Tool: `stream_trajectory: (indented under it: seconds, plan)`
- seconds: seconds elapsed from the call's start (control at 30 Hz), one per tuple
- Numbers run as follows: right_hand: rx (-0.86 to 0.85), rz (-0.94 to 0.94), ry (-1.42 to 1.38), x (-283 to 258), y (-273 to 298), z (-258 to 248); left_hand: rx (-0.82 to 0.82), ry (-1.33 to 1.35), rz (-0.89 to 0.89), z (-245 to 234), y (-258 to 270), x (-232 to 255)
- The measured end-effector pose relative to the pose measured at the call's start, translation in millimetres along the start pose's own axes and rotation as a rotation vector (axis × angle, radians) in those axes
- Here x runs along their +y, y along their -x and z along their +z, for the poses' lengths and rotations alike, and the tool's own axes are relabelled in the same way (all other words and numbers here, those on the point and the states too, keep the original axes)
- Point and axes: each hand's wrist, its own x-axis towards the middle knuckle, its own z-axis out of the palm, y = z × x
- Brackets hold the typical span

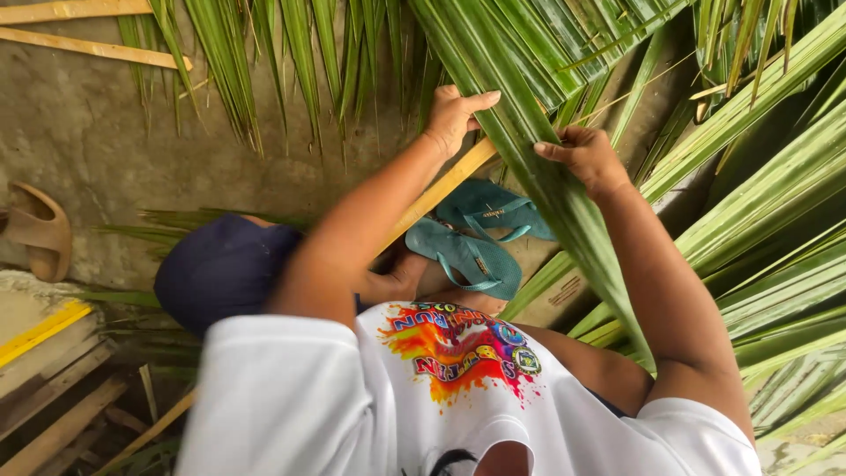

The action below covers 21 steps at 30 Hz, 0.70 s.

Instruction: Weaving individual palm leaves over a wooden stick to create a thatched panel.

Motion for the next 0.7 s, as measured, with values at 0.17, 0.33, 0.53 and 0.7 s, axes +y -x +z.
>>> stream_trajectory:
  seconds: [0.17, 0.33, 0.53, 0.7]
  plan:
    - [0.006, -0.033, 0.168, -18.3, -3.5, -5.5, 0.165, 0.234, 0.02, 0.4, -0.6, -18.6]
    - [0.015, -0.084, 0.088, 1.9, -20.7, 6.6, 0.211, 0.185, 0.106, -7.0, -15.1, -24.1]
    - [0.001, -0.07, -0.065, 3.5, -28.2, 7.5, 0.221, 0.105, 0.156, 0.2, -18.1, -15.6]
    - [-0.055, -0.094, -0.101, -4.7, -22.7, 12.4, 0.281, 0.051, 0.212, -7.4, -16.3, -19.1]
